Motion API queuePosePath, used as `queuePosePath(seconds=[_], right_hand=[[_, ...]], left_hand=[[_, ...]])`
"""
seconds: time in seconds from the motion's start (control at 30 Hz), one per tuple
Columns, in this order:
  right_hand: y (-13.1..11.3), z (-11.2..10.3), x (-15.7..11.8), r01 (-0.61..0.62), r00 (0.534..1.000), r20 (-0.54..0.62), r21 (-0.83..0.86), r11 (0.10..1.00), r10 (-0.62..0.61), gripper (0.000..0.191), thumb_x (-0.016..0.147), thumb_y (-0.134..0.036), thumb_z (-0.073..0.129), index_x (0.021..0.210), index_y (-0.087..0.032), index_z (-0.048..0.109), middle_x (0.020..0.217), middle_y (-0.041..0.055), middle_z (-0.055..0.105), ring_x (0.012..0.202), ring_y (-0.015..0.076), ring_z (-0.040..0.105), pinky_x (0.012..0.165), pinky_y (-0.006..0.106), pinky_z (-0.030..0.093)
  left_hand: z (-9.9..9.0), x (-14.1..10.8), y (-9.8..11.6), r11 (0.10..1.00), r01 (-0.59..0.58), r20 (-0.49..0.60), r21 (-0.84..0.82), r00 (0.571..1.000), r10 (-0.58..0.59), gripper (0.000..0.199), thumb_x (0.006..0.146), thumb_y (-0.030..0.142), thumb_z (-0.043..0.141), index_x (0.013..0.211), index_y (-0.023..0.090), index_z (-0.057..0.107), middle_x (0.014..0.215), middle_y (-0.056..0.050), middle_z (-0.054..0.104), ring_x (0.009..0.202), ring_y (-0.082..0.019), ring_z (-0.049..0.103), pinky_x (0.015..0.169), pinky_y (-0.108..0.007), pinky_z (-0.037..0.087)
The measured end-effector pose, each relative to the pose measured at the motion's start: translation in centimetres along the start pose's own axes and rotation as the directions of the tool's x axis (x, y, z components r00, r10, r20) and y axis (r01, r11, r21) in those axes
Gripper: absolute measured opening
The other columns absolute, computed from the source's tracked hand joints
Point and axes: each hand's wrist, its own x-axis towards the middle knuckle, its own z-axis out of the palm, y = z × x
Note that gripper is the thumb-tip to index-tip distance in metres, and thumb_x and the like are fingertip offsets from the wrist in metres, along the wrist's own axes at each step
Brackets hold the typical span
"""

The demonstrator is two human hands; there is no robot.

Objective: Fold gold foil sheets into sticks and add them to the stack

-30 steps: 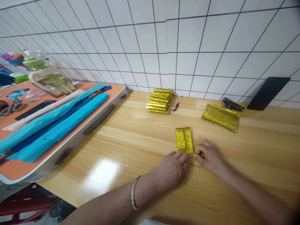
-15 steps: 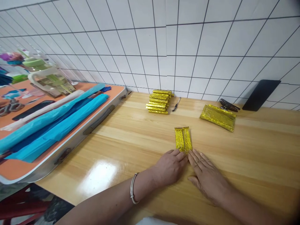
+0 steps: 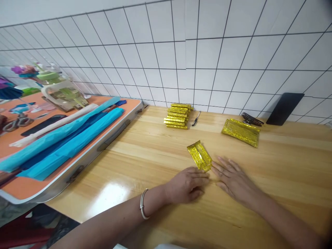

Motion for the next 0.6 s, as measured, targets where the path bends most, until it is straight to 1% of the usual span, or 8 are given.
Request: queuePosePath(seconds=[0.07, 0.17, 0.23, 0.3, 0.4, 0.47, 0.53, 0.6], right_hand=[[0.5, -0.3, 0.5, -0.030, 1.000, -0.006, 0.013, 0.999, 0.030, 0.050, 0.091, -0.038, 0.040, 0.137, -0.018, 0.037, 0.142, 0.0065, 0.036, 0.137, 0.0265, 0.014, 0.108, 0.052, 0.024], [0.2, -0.3, 0.7, -0.072, 0.997, 0.016, 0.083, 0.994, 0.071, 0.050, 0.093, -0.037, 0.035, 0.136, -0.013, 0.038, 0.143, 0.0100, 0.034, 0.135, 0.0237, 0.021, 0.108, 0.045, 0.028], [-0.3, 0.0, 0.5, -0.076, 0.997, 0.036, 0.138, 0.987, 0.072, 0.050, 0.094, -0.036, 0.032, 0.139, -0.014, 0.032, 0.145, 0.0097, 0.030, 0.135, 0.0217, 0.022, 0.108, 0.042, 0.029], [-0.6, 0.3, 0.2, -0.066, 0.997, 0.044, 0.168, 0.984, 0.060, 0.051, 0.094, -0.035, 0.033, 0.141, -0.016, 0.027, 0.147, 0.0081, 0.026, 0.135, 0.0214, 0.021, 0.109, 0.043, 0.027], [-0.4, 0.8, -0.1, -0.052, 0.998, 0.036, 0.171, 0.984, 0.046, 0.053, 0.093, -0.037, 0.035, 0.142, -0.020, 0.026, 0.148, 0.0058, 0.024, 0.136, 0.0227, 0.018, 0.109, 0.046, 0.026], [0.0, 0.9, -0.1, -0.044, 0.999, 0.032, 0.168, 0.985, 0.039, 0.053, 0.093, -0.038, 0.036, 0.142, -0.020, 0.026, 0.148, 0.0055, 0.023, 0.136, 0.0232, 0.018, 0.109, 0.046, 0.025], [0.4, 0.9, 0.1, -0.030, 0.999, 0.035, 0.173, 0.984, 0.024, 0.053, 0.093, -0.038, 0.037, 0.141, -0.020, 0.027, 0.148, 0.0059, 0.023, 0.136, 0.0231, 0.019, 0.110, 0.046, 0.024], [1.0, 0.8, 0.5, -0.012, 0.999, 0.045, 0.185, 0.983, 0.004, 0.052, 0.093, -0.038, 0.037, 0.141, -0.020, 0.027, 0.147, 0.0061, 0.025, 0.135, 0.0228, 0.020, 0.110, 0.045, 0.024]], left_hand=[[0.7, 0.8, 1.1, 0.999, 0.009, -0.003, -0.038, 1.000, -0.009, 0.049, 0.078, 0.023, 0.055, 0.126, 0.015, 0.045, 0.131, -0.009, 0.049, 0.121, -0.019, 0.044, 0.106, -0.032, 0.029], [1.7, 2.4, 2.2, 0.996, 0.036, -0.018, -0.078, 0.999, -0.037, 0.047, 0.074, 0.024, 0.059, 0.119, 0.014, 0.049, 0.124, -0.012, 0.053, 0.120, -0.023, 0.044, 0.106, -0.036, 0.030], [1.9, 3.0, 2.6, 0.993, -0.006, -0.017, -0.117, 1.000, 0.004, 0.037, 0.075, 0.024, 0.059, 0.110, 0.014, 0.053, 0.117, -0.012, 0.057, 0.116, -0.024, 0.047, 0.104, -0.036, 0.033], [1.7, 2.7, 2.5, 0.984, -0.057, -0.037, -0.168, 0.998, 0.052, 0.026, 0.080, 0.022, 0.054, 0.104, 0.015, 0.055, 0.113, -0.012, 0.058, 0.113, -0.022, 0.050, 0.101, -0.034, 0.037], [0.3, 0.1, 1.3, 0.983, -0.032, -0.110, -0.182, 0.994, 0.012, 0.022, 0.088, 0.020, 0.043, 0.107, 0.017, 0.053, 0.122, -0.011, 0.054, 0.116, -0.018, 0.048, 0.100, -0.032, 0.038], [-0.9, -2.2, -0.2, 0.991, 0.102, -0.196, -0.092, 0.973, -0.118, 0.028, 0.091, 0.022, 0.038, 0.116, 0.018, 0.048, 0.128, -0.012, 0.050, 0.120, -0.019, 0.045, 0.101, -0.034, 0.037], [-2.1, -3.9, -2.2, 0.968, 0.247, -0.212, 0.038, 0.949, -0.234, 0.045, 0.092, 0.031, 0.038, 0.135, 0.016, 0.031, 0.141, -0.015, 0.034, 0.130, -0.023, 0.033, 0.106, -0.041, 0.031], [-2.9, -4.5, -4.0, 0.941, 0.298, -0.164, 0.162, 0.948, -0.272, 0.065, 0.091, 0.043, 0.038, 0.143, 0.014, 0.011, 0.148, -0.017, 0.018, 0.136, -0.028, 0.019, 0.109, -0.046, 0.024]])
